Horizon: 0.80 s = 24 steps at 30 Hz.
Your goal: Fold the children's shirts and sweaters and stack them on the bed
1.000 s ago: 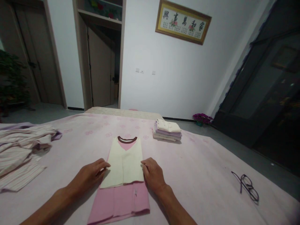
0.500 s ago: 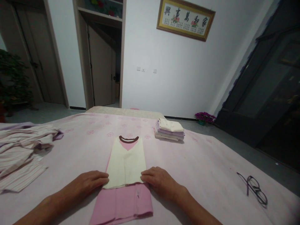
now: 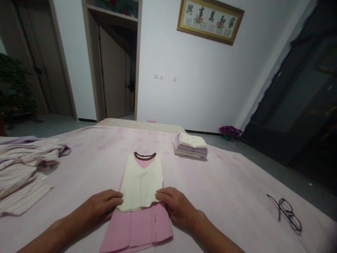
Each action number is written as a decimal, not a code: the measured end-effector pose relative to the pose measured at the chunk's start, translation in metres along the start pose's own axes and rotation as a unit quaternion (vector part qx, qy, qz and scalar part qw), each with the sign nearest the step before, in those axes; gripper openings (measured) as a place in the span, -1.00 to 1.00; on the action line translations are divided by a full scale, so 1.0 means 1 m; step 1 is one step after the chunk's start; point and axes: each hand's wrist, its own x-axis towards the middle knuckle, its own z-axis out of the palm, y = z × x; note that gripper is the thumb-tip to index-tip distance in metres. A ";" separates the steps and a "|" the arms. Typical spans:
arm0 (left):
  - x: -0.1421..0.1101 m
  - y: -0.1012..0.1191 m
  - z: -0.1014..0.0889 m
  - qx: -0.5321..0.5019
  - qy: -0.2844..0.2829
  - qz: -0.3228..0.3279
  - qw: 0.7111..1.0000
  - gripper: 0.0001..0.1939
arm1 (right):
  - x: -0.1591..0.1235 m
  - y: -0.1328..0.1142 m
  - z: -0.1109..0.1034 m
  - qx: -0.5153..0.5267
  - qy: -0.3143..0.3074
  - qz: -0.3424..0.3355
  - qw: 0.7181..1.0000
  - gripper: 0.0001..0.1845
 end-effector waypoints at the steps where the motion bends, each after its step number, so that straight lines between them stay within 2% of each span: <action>1: 0.002 0.001 0.000 0.009 0.001 -0.002 1.000 -0.74 | 0.001 0.000 0.000 0.007 0.003 -0.002 1.000 -0.59; 6: 0.018 0.008 -0.003 0.038 0.011 0.015 0.999 -0.80 | 0.009 -0.003 -0.001 0.005 0.006 -0.006 1.000 -0.55; 12: 0.020 0.013 -0.008 -0.031 -0.016 0.014 0.999 -0.79 | 0.013 -0.008 -0.006 -0.040 -0.021 0.024 0.999 -0.62; 16: 0.014 0.006 -0.005 -0.057 -0.020 0.004 0.998 -0.75 | 0.012 -0.001 -0.003 0.003 -0.022 0.014 1.000 -0.64; 19: 0.013 0.002 -0.001 -0.095 -0.016 -0.009 0.995 -0.70 | 0.011 0.005 0.004 0.042 0.001 0.041 0.998 -0.65; 21: 0.016 0.002 0.002 -0.140 -0.009 -0.050 0.989 -0.67 | 0.014 0.009 0.008 0.074 0.025 0.087 0.993 -0.69; 23: 0.023 0.002 0.005 -0.197 0.011 -0.145 0.970 -0.62 | 0.023 0.013 0.014 0.136 0.052 0.155 0.977 -0.73; 24: 0.029 0.001 0.006 -0.225 0.026 -0.211 0.951 -0.59 | 0.029 0.017 0.017 0.169 0.073 0.192 0.964 -0.73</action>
